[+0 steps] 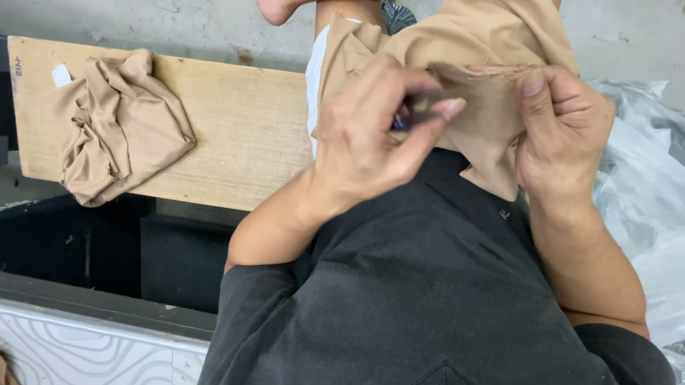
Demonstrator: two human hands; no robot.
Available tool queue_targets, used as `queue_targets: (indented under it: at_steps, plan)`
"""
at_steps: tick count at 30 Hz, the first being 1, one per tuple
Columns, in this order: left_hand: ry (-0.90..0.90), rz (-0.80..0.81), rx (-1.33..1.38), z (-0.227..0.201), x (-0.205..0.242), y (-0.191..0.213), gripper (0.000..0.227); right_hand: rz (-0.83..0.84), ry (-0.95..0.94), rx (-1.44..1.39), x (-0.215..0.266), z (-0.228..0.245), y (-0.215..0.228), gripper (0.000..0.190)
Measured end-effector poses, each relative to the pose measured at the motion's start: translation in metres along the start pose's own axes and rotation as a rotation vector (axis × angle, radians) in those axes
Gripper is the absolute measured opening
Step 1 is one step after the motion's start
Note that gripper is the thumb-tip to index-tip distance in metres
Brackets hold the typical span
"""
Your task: Trimming loose threads from tan fabric garments using small scissors
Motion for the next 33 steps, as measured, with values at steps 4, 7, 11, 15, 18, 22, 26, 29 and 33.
queue_targets:
  at_steps: [4,7,11,15,18,22,26,29,33]
  plan:
    - [0.255,0.054,0.073,-0.011,0.007,-0.009,0.019,0.135,0.166,-0.11,0.001,0.052,-0.021,0.041]
    - [0.3,0.047,0.077,-0.008,0.01,-0.016,0.024,0.167,0.228,0.031,0.005,0.057,-0.023,0.047]
    - [0.226,-0.019,-0.019,-0.008,0.008,-0.018,0.026,0.144,0.22,0.046,0.006,0.058,-0.022,0.042]
    - [0.117,0.04,-0.017,0.0,0.018,-0.025,0.025,0.163,0.247,-0.014,0.004,0.05,-0.024,0.034]
    - [0.181,-0.018,0.138,0.006,0.017,-0.029,0.003,0.12,0.198,0.024,-0.001,0.032,-0.016,0.023]
    - [0.215,0.029,0.244,0.016,0.01,-0.022,0.004,0.142,0.105,-0.052,-0.003,0.021,-0.013,0.026]
    - [0.191,0.097,0.262,0.016,-0.002,-0.012,0.008,0.24,-0.08,-0.253,-0.004,0.017,-0.016,0.011]
    - [0.148,0.122,0.269,0.013,-0.01,-0.004,0.01,0.299,-0.158,-0.363,-0.003,0.019,-0.015,0.01]
    - [0.064,0.152,0.309,0.015,-0.011,0.0,0.007,0.386,-0.25,-0.453,-0.011,0.02,-0.012,0.005]
Point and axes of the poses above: each hand's wrist, its own x-axis away from the middle knuckle, its own y-axis out of the back of the hand, z = x × y, the point moved 1 cm from there along -x, towards the middle knuckle, and after that the axes turned 1 degree about -x, right-handed, at the moved point
